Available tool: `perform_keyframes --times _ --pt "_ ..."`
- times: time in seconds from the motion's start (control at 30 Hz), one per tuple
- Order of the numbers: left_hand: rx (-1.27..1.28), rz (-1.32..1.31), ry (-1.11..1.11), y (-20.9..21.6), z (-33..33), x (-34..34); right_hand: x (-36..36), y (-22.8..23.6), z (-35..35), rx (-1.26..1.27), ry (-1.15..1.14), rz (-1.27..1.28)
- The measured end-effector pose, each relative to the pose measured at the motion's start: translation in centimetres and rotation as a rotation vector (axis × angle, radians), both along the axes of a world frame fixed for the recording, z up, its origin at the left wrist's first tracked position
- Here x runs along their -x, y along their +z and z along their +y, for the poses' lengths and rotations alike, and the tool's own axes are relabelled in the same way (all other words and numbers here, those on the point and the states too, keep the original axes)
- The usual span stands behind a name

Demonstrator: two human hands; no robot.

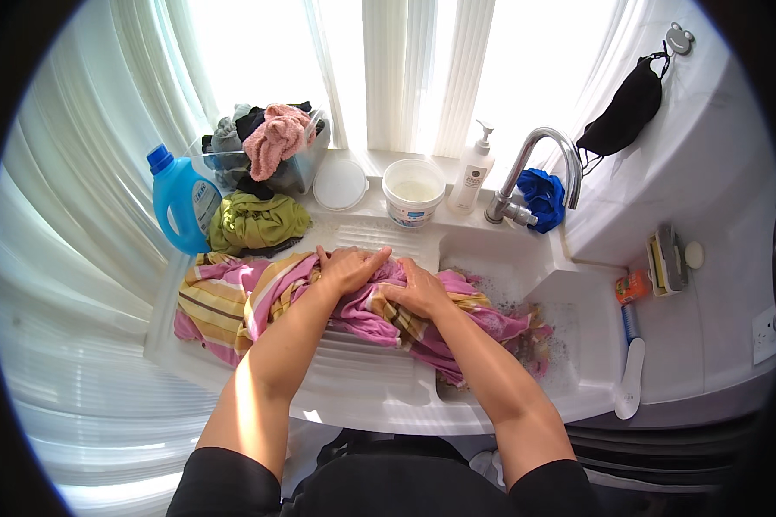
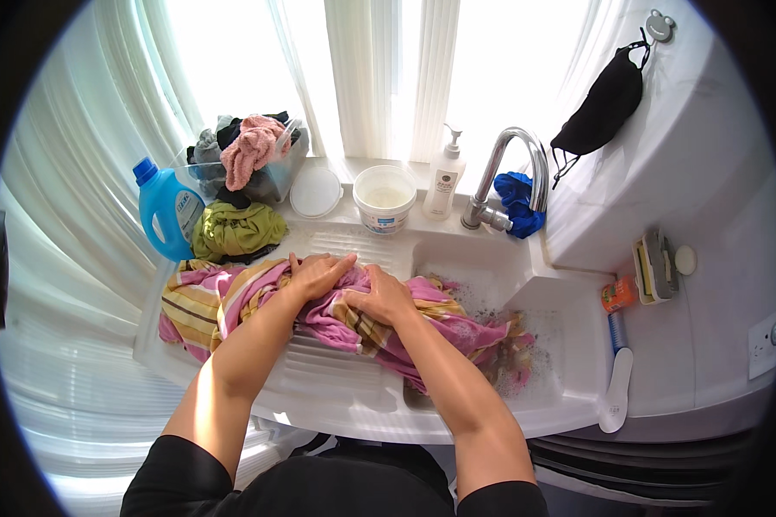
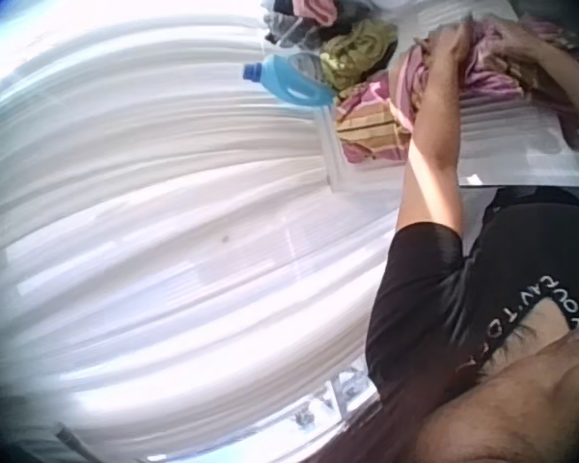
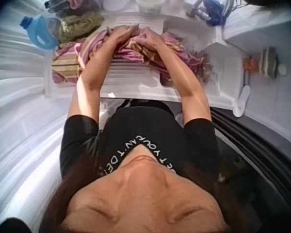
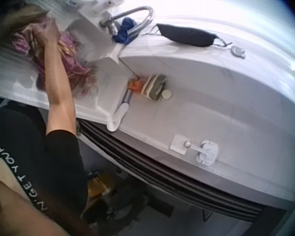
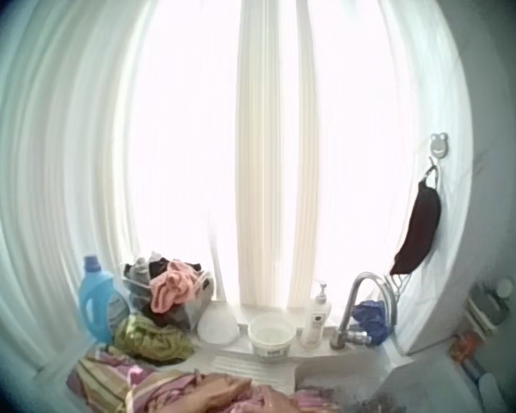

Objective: The person washes a patterned cloth by hand in a sink filled with soapy water, scrubbing it repeatedly and turning it over in the basin.

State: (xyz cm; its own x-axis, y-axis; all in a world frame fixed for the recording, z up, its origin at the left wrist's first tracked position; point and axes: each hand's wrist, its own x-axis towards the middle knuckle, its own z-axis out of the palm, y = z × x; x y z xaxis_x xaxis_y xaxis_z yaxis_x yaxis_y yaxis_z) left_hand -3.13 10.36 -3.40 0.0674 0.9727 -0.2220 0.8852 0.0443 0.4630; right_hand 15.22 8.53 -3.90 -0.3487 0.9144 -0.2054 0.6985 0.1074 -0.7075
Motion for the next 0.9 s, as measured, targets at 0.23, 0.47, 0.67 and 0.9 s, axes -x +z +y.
perform_keyframes --times 0.23,0.47,0.67,0.9 --pt "-0.666 -0.152 -0.466 -3.1 -13.8 1.6 -2.1 -4.5 -13.3 -0.879 0.255 0.082" --pt "-0.376 -0.098 0.095 -4.9 -0.5 -0.4 0.5 -3.3 0.9 -0.203 0.027 0.057" --pt "0.151 0.071 -0.199 -1.5 -1.7 1.3 -0.2 2.3 -0.6 0.132 0.359 -0.052" --pt "-0.623 -0.106 -0.217 -2.7 -13.0 -1.3 -1.0 -5.3 -11.3 -0.884 0.163 -0.167"
